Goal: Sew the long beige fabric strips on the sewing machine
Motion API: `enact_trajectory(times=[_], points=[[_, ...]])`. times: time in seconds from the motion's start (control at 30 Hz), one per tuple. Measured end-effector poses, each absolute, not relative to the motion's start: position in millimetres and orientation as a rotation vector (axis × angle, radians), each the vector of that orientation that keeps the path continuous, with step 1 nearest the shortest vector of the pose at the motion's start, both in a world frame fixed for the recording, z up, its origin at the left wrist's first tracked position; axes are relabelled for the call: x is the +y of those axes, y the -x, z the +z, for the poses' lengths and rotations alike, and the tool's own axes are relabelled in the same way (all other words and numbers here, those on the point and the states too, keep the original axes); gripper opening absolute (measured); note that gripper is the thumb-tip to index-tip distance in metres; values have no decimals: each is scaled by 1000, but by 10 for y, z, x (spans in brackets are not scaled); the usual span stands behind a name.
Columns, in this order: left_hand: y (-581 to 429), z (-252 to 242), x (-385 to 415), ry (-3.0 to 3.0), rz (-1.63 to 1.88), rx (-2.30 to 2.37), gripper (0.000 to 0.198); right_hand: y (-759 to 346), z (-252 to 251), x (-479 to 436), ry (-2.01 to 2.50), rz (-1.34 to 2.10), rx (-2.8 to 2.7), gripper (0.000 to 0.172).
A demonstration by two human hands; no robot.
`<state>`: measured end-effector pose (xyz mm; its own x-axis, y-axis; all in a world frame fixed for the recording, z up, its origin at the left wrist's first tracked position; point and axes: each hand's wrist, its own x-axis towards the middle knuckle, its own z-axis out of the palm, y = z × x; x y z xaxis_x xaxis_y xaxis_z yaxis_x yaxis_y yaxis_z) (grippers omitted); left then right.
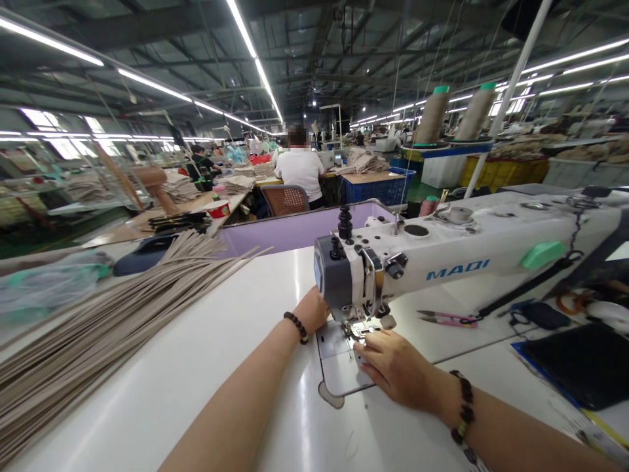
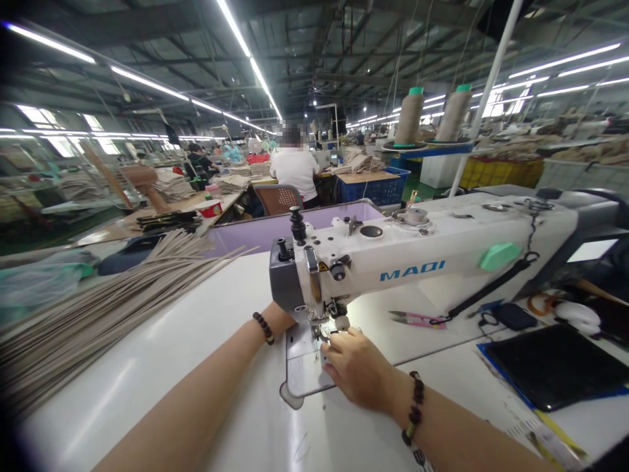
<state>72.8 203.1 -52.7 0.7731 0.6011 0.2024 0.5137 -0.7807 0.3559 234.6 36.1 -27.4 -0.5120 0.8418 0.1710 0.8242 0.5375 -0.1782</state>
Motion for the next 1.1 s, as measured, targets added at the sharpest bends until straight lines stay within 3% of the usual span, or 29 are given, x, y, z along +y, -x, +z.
enact_trajectory(times=[0.47,1.1], points=[[-330,-34,1579,-2559,103,1001,18,-2367,-257,380,1394,26,-2547,15],[-387,38,1259,-2361,76,1215,15,-2375,-255,383,1374,-24,-2558,15]])
